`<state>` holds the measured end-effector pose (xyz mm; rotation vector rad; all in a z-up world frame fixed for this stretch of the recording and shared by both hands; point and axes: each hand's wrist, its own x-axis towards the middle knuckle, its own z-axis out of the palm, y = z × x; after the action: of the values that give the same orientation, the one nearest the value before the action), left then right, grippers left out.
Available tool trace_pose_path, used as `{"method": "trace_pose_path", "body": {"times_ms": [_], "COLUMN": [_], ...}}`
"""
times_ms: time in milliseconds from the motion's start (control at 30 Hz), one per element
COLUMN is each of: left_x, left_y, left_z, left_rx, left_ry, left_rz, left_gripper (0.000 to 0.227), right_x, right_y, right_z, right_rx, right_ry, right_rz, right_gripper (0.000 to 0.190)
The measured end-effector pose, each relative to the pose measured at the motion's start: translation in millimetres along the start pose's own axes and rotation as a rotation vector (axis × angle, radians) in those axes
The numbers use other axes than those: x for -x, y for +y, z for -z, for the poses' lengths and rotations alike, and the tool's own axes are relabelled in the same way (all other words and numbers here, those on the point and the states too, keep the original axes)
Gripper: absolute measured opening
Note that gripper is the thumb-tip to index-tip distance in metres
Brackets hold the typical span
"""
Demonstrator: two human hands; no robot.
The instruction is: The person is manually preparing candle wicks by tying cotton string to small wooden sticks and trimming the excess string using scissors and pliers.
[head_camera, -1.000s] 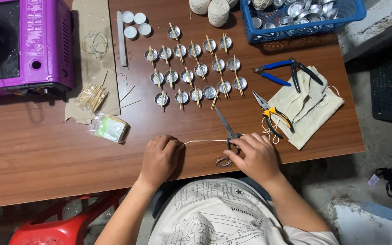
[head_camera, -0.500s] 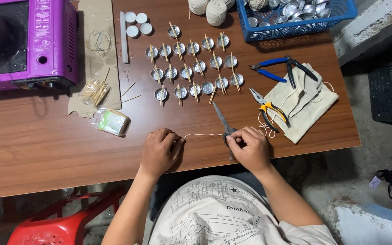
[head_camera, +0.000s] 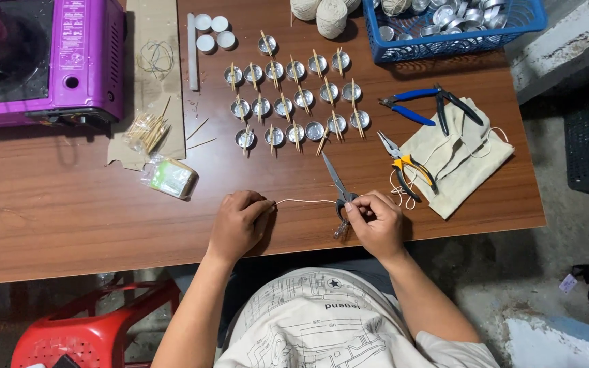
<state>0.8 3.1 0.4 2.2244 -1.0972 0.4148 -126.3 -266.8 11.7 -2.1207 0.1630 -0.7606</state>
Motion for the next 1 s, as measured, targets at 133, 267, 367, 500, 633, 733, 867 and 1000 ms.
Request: {"method": "trace_pose_path", "body": {"times_ms": [133,267,367,500,633,733,867,1000], "left_x": [3.4,6.5,10.0,11.0,8.3,12.0,14.2,5.5], "left_y": [-2.8,-6.8,-11.6,-16.5,-9.0,-12.4,-7.8,5.2], "left_z": [-6.8,-13.0,-13.9,-15.7,-10.6,-12.5,-5.9,-6.4], "left_rx": [-0.021,-0.098,-0.089,-0.033,0.022,0.024,0.279,0.424], "left_ry": [-0.002,-0.014,-0.012,-0.011,-0.002,0.034,0.044,0.082], "left_rz": [0.011,-0.003,-0.015,-0.064,-0.057,-0.074,0.158,0.234], "left_gripper": [0.005,0.007,0.008,0.007,0.012,0.018,0.023,0.031], "right_x": [-1.7,-2.4,-2.0,-2.4,-1.8,1.2,1.6,-1.9], "right_y": [-4.1,-8.0,-6.7,-5.3,-3.1,5.9,1.9,-14.4], "right_z": [0.5,-0.3,-2.0,-3.9,-5.0,-7.4,-9.0,-15.6], "right_rx": [0.004,0.039,0.054,0.093,0.098,0.076,0.171,0.304], "right_ry": [-0.007,-0.004,-0.011,-0.03,-0.029,0.018,0.002,-0.076], "right_rz": [0.006,0.039,0.048,0.046,0.031,0.002,0.063,0.312], "right_gripper": [0.012,0.013,0.012,0.011,0.012,0.015,0.014,0.019]}}
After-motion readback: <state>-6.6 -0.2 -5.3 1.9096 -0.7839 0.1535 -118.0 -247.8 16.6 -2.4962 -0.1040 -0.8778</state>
